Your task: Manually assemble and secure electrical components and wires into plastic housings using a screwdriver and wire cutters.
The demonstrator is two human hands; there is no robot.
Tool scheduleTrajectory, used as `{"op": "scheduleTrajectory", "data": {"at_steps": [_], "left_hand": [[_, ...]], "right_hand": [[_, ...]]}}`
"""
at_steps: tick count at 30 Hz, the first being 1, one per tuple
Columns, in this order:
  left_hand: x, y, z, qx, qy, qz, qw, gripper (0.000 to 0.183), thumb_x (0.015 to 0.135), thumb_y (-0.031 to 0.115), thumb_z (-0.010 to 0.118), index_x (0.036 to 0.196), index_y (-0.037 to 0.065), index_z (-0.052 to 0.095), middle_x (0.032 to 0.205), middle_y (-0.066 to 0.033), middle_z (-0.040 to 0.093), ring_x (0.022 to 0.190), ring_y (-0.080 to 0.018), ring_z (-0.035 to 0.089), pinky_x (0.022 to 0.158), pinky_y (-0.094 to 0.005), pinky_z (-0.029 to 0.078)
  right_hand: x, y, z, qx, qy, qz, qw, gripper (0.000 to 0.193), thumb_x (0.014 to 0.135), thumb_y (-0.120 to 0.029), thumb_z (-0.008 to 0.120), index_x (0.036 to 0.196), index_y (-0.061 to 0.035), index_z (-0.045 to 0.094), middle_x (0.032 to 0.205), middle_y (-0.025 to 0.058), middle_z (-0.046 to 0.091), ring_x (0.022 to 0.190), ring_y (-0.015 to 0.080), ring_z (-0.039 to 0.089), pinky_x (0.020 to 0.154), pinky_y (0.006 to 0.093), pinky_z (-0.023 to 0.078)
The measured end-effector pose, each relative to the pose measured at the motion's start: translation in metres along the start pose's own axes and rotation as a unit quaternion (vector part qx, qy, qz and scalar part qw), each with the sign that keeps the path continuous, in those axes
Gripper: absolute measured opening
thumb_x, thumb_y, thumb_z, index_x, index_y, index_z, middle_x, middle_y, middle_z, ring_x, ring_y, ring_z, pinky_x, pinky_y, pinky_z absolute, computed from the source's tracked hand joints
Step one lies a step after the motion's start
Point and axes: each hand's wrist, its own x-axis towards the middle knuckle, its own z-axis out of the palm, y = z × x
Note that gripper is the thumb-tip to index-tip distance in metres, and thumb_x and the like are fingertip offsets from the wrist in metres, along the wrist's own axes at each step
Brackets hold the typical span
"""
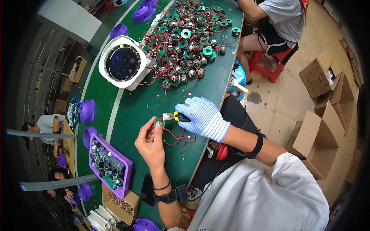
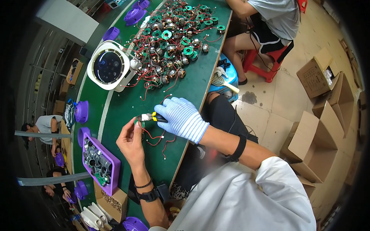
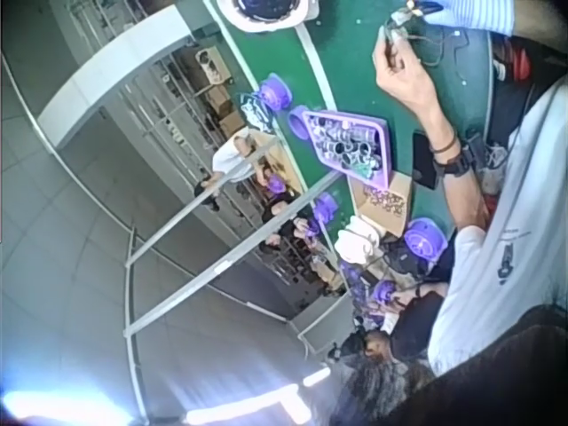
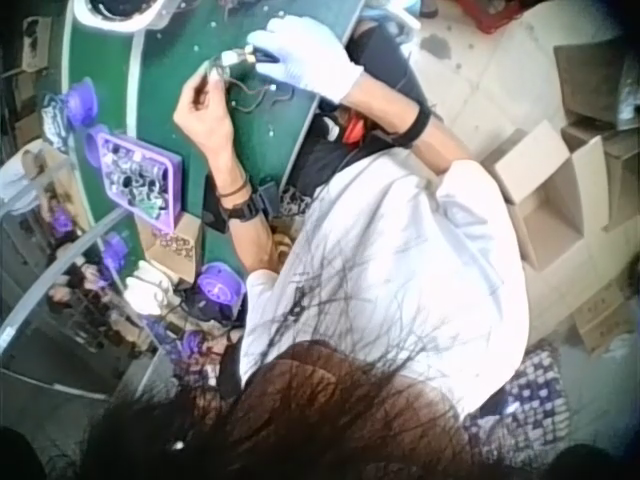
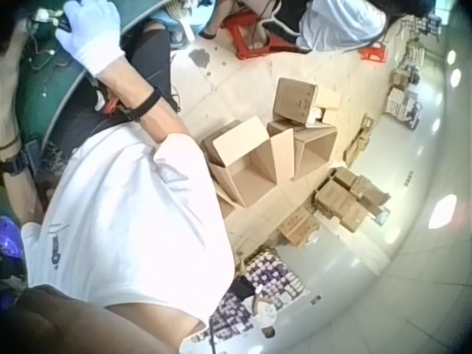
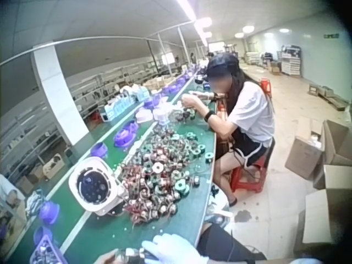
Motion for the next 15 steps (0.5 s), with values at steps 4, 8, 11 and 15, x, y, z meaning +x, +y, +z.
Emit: {"op": "scheduleTrajectory", "data": {"at_steps": [4,8,11,15], "left_hand": [[0.001,0.0,0.001,0.0,0.001,0.003,1.0,0.028,0.098,0.002,0.072,0.124,-0.009,0.069,0.101,-0.0093,0.073,0.087,-0.0093,0.069,0.078,-0.0209,0.057],[0.002,0.003,0.0,-0.034,0.015,-0.016,0.999,0.028,0.099,0.005,0.072,0.123,-0.01,0.069,0.101,-0.0102,0.074,0.088,-0.0112,0.071,0.079,-0.0237,0.059],[0.003,0.001,-0.003,-0.05,0.02,-0.013,0.998,0.027,0.1,0.008,0.071,0.122,-0.008,0.07,0.102,-0.0104,0.074,0.088,-0.0128,0.071,0.08,-0.0258,0.06],[0.005,-0.002,-0.008,-0.076,0.028,-0.014,0.997,0.028,0.1,0.008,0.071,0.123,-0.008,0.069,0.103,-0.0102,0.074,0.089,-0.013,0.072,0.081,-0.025,0.06]], "right_hand": [[0.001,0.0,0.001,-0.004,-0.017,0.022,1.0,0.034,0.084,-0.033,0.079,0.108,-0.011,0.07,0.089,0.0111,0.066,0.082,0.0319,0.068,0.072,0.0448,0.057],[0.006,0.0,-0.001,0.012,-0.022,0.038,0.999,0.032,0.084,-0.032,0.079,0.106,-0.0119,0.069,0.088,0.0116,0.066,0.081,0.0326,0.069,0.071,0.045,0.057],[0.01,0.002,-0.002,0.037,-0.016,0.069,0.997,0.035,0.082,-0.033,0.08,0.108,-0.012,0.069,0.091,0.0117,0.066,0.084,0.0321,0.069,0.073,0.0449,0.057],[0.008,0.002,0.0,-0.001,0.027,0.024,0.999,0.039,0.08,-0.031,0.081,0.111,-0.0103,0.069,0.095,0.0121,0.065,0.089,0.0329,0.064,0.083,0.0453,0.053]]}}
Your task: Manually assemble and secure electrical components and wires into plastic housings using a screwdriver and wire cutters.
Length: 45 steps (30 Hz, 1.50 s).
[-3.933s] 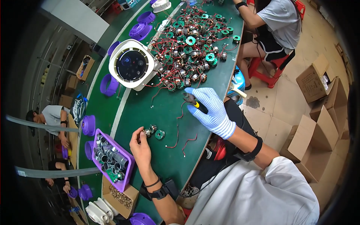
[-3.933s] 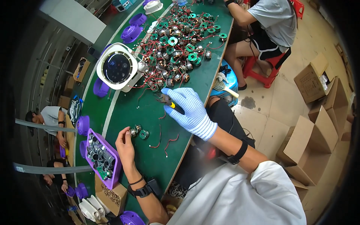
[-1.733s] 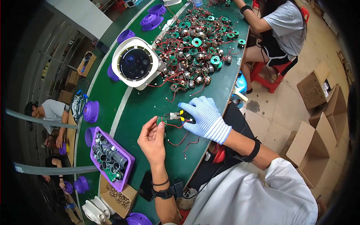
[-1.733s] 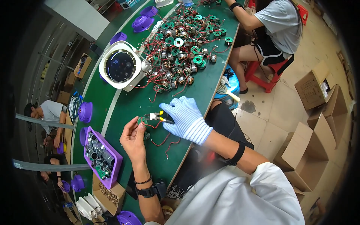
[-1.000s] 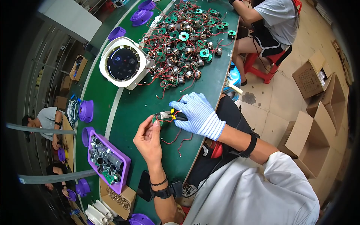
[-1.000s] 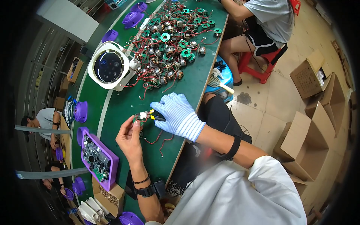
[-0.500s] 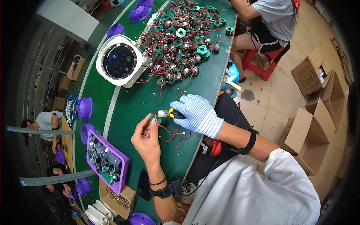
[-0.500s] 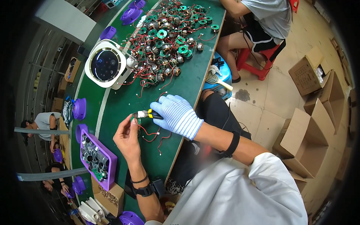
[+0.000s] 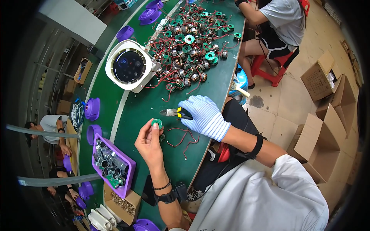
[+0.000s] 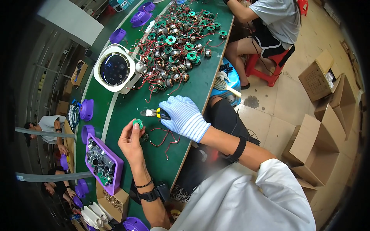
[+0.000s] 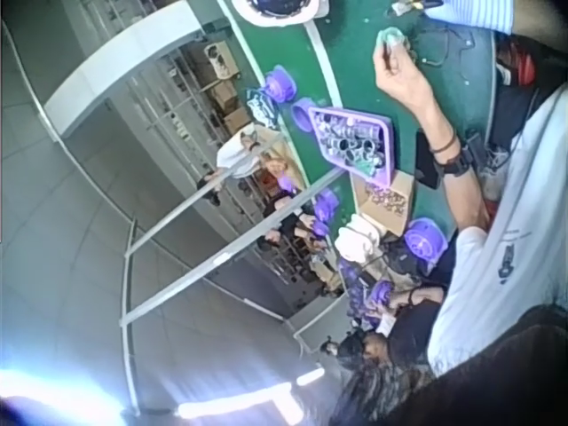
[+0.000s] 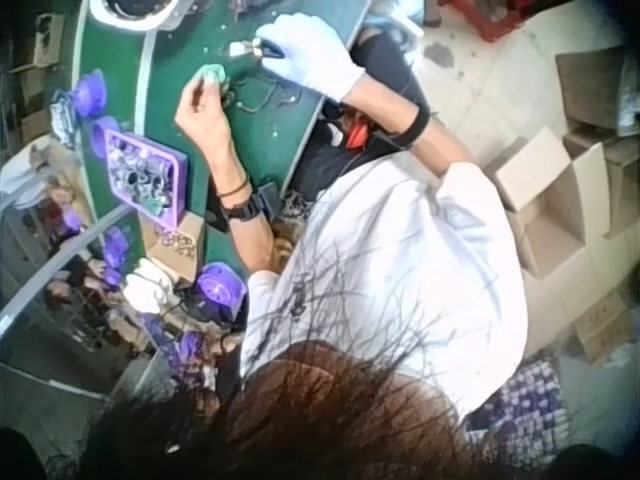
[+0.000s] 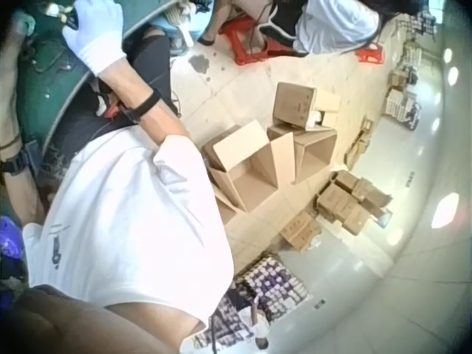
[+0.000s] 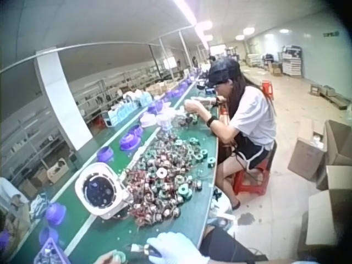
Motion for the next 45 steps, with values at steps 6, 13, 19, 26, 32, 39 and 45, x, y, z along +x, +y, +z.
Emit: {"op": "scheduleTrajectory", "data": {"at_steps": [6,13,19,26,32,39,45], "left_hand": [[0.007,0.0,-0.004,0.032,-0.007,-0.003,0.999,0.027,0.101,0.011,0.072,0.122,-0.006,0.069,0.104,-0.0092,0.074,0.091,-0.0119,0.071,0.081,-0.0252,0.058],[0.05,-0.005,-0.022,0.435,-0.109,0.029,0.893,0.022,0.092,0.014,0.074,0.112,0.005,0.077,0.12,-0.0163,0.07,0.111,-0.0337,0.064,0.1,-0.0413,0.049],[0.067,0.038,0.043,0.394,-0.094,0.213,0.889,0.027,0.091,0.017,0.077,0.116,0.008,0.073,0.113,-0.0145,0.069,0.107,-0.0325,0.062,0.098,-0.0426,0.047],[0.084,0.011,0.096,0.495,-0.077,0.23,0.834,0.043,0.079,0.028,0.087,0.108,0.002,0.07,0.114,-0.0167,0.065,0.113,-0.0371,0.057,0.097,-0.0477,0.048],[0.067,0.029,0.068,0.426,-0.081,0.21,0.876,0.038,0.081,0.016,0.084,0.111,0.0,0.067,0.108,-0.0173,0.069,0.104,-0.0373,0.063,0.092,-0.0474,0.051],[0.056,0.034,0.002,0.141,-0.119,0.029,0.982,0.037,0.088,0.005,0.081,0.12,0.002,0.064,0.106,-0.0032,0.072,0.093,-0.01,0.064,0.084,-0.0261,0.05],[0.04,0.038,-0.015,0.028,-0.117,-0.004,0.993,0.037,0.089,0.005,0.081,0.122,-0.001,0.066,0.114,-0.0073,0.069,0.099,-0.0134,0.064,0.095,-0.0304,0.052]], "right_hand": [[-0.003,0.001,-0.003,0.027,0.099,0.004,0.995,0.044,0.08,-0.03,0.082,0.117,-0.0108,0.07,0.096,0.0115,0.065,0.09,0.0332,0.063,0.083,0.0446,0.051],[-0.009,0.004,0.0,0.091,0.182,0.005,0.979,0.046,0.082,-0.031,0.081,0.12,-0.0087,0.068,0.099,0.0102,0.066,0.095,0.0321,0.062,0.085,0.0441,0.049],[-0.018,0.005,-0.003,0.158,0.255,0.021,0.954,0.036,0.084,-0.012,0.08,0.116,-0.0048,0.065,0.102,0.0152,0.064,0.091,0.0343,0.063,0.083,0.0417,0.052],[-0.019,0.001,-0.006,0.151,0.231,0.048,0.96,0.039,0.08,-0.016,0.082,0.114,-0.0061,0.065,0.104,0.0157,0.064,0.098,0.0384,0.062,0.086,0.0454,0.052],[-0.02,0.005,-0.002,0.151,0.236,0.036,0.959,0.041,0.077,-0.014,0.083,0.113,-0.007,0.065,0.103,0.0147,0.066,0.096,0.0372,0.062,0.086,0.0457,0.052],[-0.016,0.002,-0.005,0.141,0.221,0.02,0.965,0.041,0.077,-0.016,0.083,0.114,-0.0077,0.065,0.101,0.0135,0.066,0.093,0.0356,0.062,0.084,0.0451,0.051],[-0.015,0.002,-0.004,0.118,0.189,0.003,0.975,0.043,0.079,-0.021,0.083,0.115,-0.0072,0.065,0.101,0.0129,0.065,0.095,0.0346,0.062,0.085,0.0446,0.048]]}}
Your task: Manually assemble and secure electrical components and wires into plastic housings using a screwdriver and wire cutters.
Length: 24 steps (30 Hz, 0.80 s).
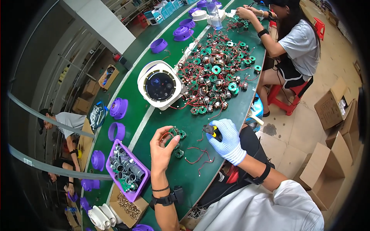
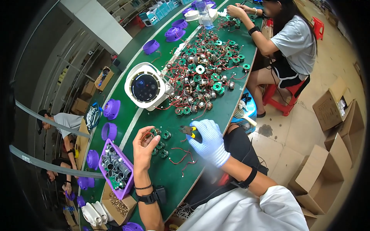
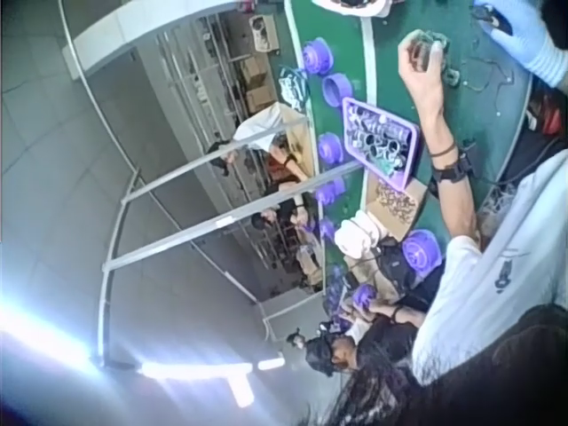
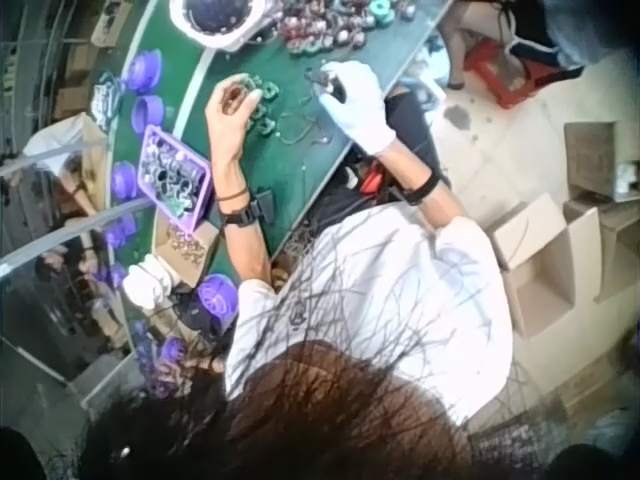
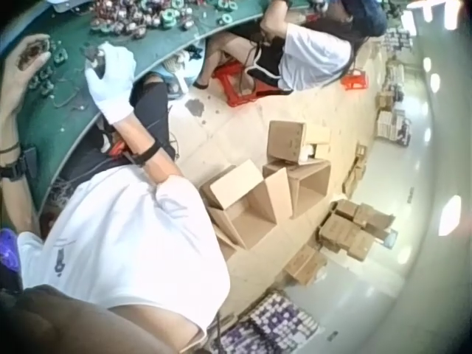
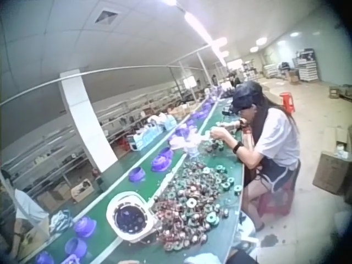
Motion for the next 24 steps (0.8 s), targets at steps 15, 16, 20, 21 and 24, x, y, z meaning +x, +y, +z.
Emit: {"op": "scheduleTrajectory", "data": {"at_steps": [15,16,20,21,24], "left_hand": [[-0.018,-0.028,0.006,-0.128,-0.016,-0.067,0.989,0.051,0.093,-0.002,0.075,0.14,-0.008,0.058,0.125,-0.0146,0.068,0.108,-0.018,0.07,0.093,-0.0285,0.057],[-0.018,-0.028,0.006,-0.1,-0.012,-0.073,0.992,0.051,0.093,-0.003,0.075,0.14,-0.008,0.058,0.124,-0.0139,0.068,0.105,-0.0159,0.07,0.091,-0.0268,0.057],[-0.018,-0.033,0.007,-0.062,-0.013,-0.067,0.996,0.05,0.092,-0.006,0.075,0.14,-0.008,0.059,0.119,-0.0114,0.067,0.101,-0.0117,0.067,0.086,-0.0224,0.056],[-0.018,-0.032,0.009,-0.043,-0.007,-0.046,0.998,0.05,0.091,-0.008,0.075,0.139,-0.008,0.06,0.117,-0.0096,0.066,0.099,-0.0104,0.066,0.083,-0.0211,0.056],[-0.018,-0.032,0.01,-0.008,0.01,-0.013,1.0,0.049,0.089,-0.01,0.075,0.136,-0.008,0.063,0.115,-0.0067,0.063,0.098,-0.0097,0.065,0.082,-0.0205,0.056]], "right_hand": [[0.01,-0.008,-0.002,-0.086,-0.191,-0.032,0.977,0.048,0.078,-0.033,0.083,0.117,-0.0095,0.068,0.104,0.0118,0.067,0.098,0.0321,0.065,0.086,0.0446,0.05],[0.01,-0.007,0.0,-0.087,-0.199,-0.036,0.975,0.049,0.078,-0.033,0.083,0.118,-0.0092,0.069,0.104,0.012,0.067,0.099,0.0323,0.065,0.088,0.045,0.05],[0.009,-0.007,0.003,-0.096,-0.215,-0.03,0.971,0.049,0.079,-0.035,0.081,0.119,-0.0092,0.069,0.105,0.0116,0.067,0.101,0.0322,0.064,0.089,0.0452,0.05],[0.008,-0.007,0.003,-0.101,-0.216,-0.031,0.971,0.05,0.08,-0.035,0.08,0.12,-0.0093,0.068,0.105,0.0114,0.067,0.101,0.0321,0.064,0.09,0.0452,0.05],[0.008,-0.007,0.002,-0.107,-0.22,-0.028,0.969,0.049,0.08,-0.035,0.079,0.12,-0.0092,0.068,0.106,0.0116,0.067,0.102,0.0318,0.064,0.09,0.0452,0.049]]}}
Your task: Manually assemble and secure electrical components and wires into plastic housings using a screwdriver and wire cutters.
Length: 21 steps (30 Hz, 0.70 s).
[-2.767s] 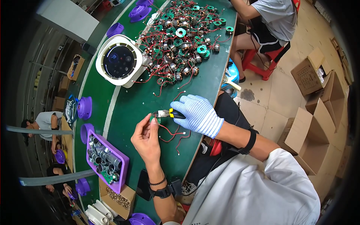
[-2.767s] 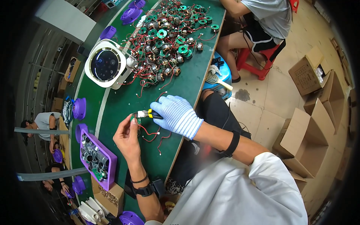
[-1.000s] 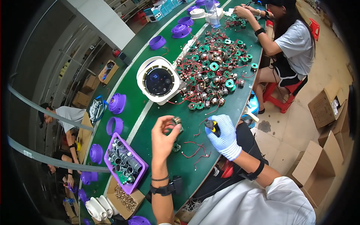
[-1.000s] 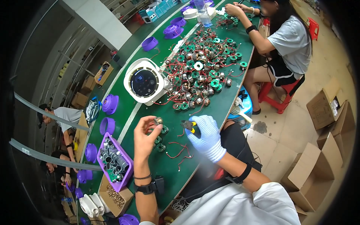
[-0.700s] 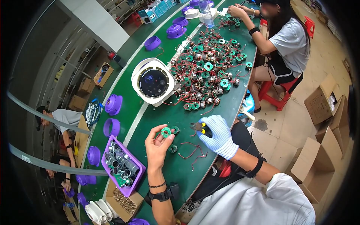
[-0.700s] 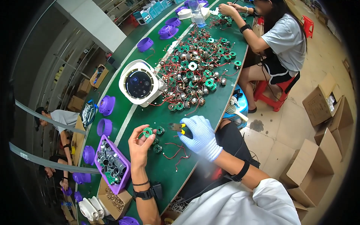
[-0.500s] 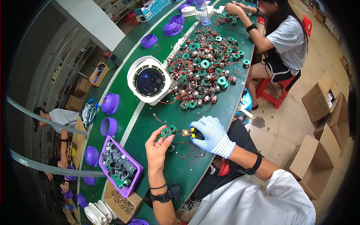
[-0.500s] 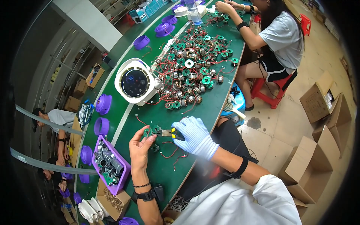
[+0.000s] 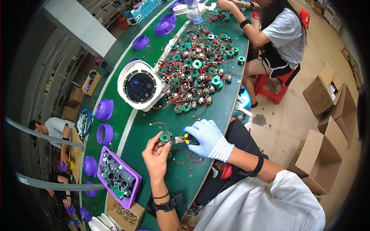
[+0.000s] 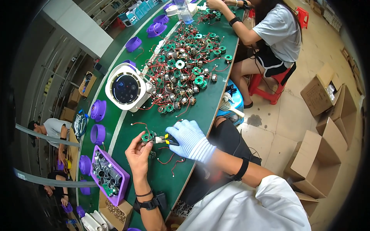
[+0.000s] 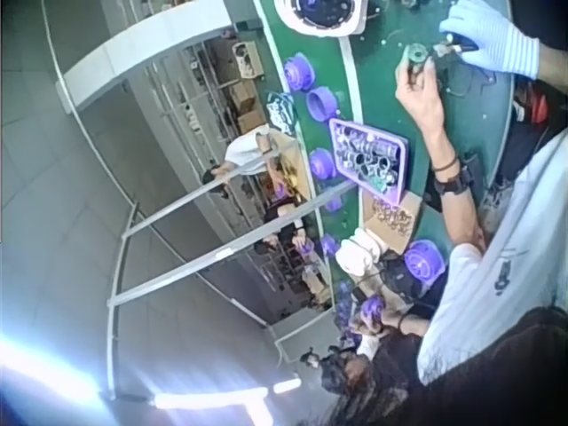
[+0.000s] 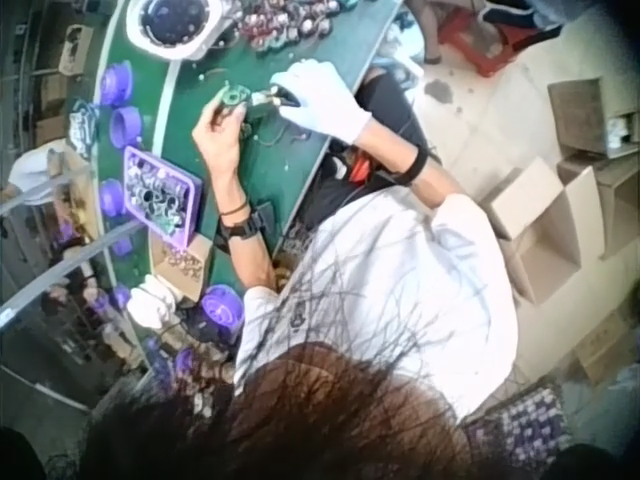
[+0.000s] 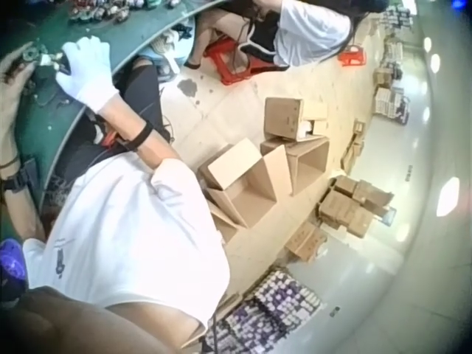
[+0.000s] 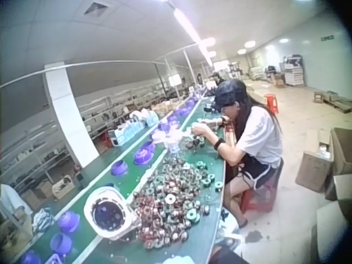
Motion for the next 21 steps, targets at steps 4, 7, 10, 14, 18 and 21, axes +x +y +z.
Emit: {"op": "scheduleTrajectory", "data": {"at_steps": [4,7,10,14,18,21], "left_hand": [[-0.001,0.009,0.004,0.0,0.023,0.014,1.0,0.046,0.088,-0.012,0.075,0.133,-0.008,0.065,0.117,-0.0056,0.059,0.101,-0.0113,0.065,0.084,-0.0223,0.058],[-0.002,0.008,0.004,0.02,0.018,0.034,0.999,0.046,0.088,-0.013,0.074,0.133,-0.008,0.065,0.116,-0.0063,0.06,0.101,-0.0125,0.066,0.084,-0.023,0.059],[-0.001,0.01,0.007,0.031,0.005,0.038,0.999,0.046,0.088,-0.013,0.074,0.133,-0.007,0.066,0.116,-0.0064,0.06,0.101,-0.0126,0.066,0.085,-0.0235,0.06],[-0.002,0.008,0.008,0.053,-0.001,0.046,0.998,0.047,0.087,-0.013,0.074,0.132,-0.007,0.067,0.116,-0.0068,0.06,0.1,-0.0124,0.066,0.085,-0.0233,0.06],[-0.003,0.008,0.007,0.095,-0.008,0.067,0.993,0.047,0.087,-0.013,0.073,0.133,-0.005,0.067,0.116,-0.0069,0.06,0.1,-0.0127,0.066,0.086,-0.0233,0.06],[-0.004,0.012,0.007,0.119,-0.012,0.072,0.99,0.047,0.088,-0.013,0.072,0.134,-0.006,0.066,0.116,-0.007,0.059,0.102,-0.0134,0.066,0.086,-0.0235,0.059]], "right_hand": [[0.001,0.0,0.0,0.005,0.003,-0.002,1.0,0.05,0.08,-0.036,0.08,0.121,-0.0092,0.069,0.106,0.0118,0.067,0.102,0.0317,0.064,0.09,0.0452,0.049],[0.001,-0.001,-0.001,0.002,-0.003,0.011,1.0,0.051,0.079,-0.035,0.08,0.122,-0.0092,0.069,0.106,0.0121,0.067,0.102,0.0319,0.064,0.09,0.0453,0.049],[0.0,0.0,-0.002,0.01,-0.005,0.007,1.0,0.053,0.079,-0.034,0.081,0.123,-0.0091,0.069,0.107,0.0121,0.067,0.103,0.032,0.064,0.091,0.0455,0.049],[-0.001,0.001,0.001,0.012,0.007,-0.002,1.0,0.053,0.078,-0.034,0.081,0.123,-0.0091,0.069,0.107,0.0117,0.067,0.103,0.0322,0.063,0.092,0.0458,0.049],[0.0,0.001,-0.001,0.009,-0.009,-0.002,1.0,0.054,0.078,-0.034,0.08,0.124,-0.0094,0.068,0.107,0.0114,0.067,0.104,0.0327,0.063,0.092,0.0458,0.049],[0.0,0.004,-0.001,0.012,-0.009,-0.012,1.0,0.053,0.078,-0.034,0.08,0.123,-0.0094,0.068,0.106,0.0113,0.067,0.103,0.0331,0.064,0.093,0.0453,0.049]]}}
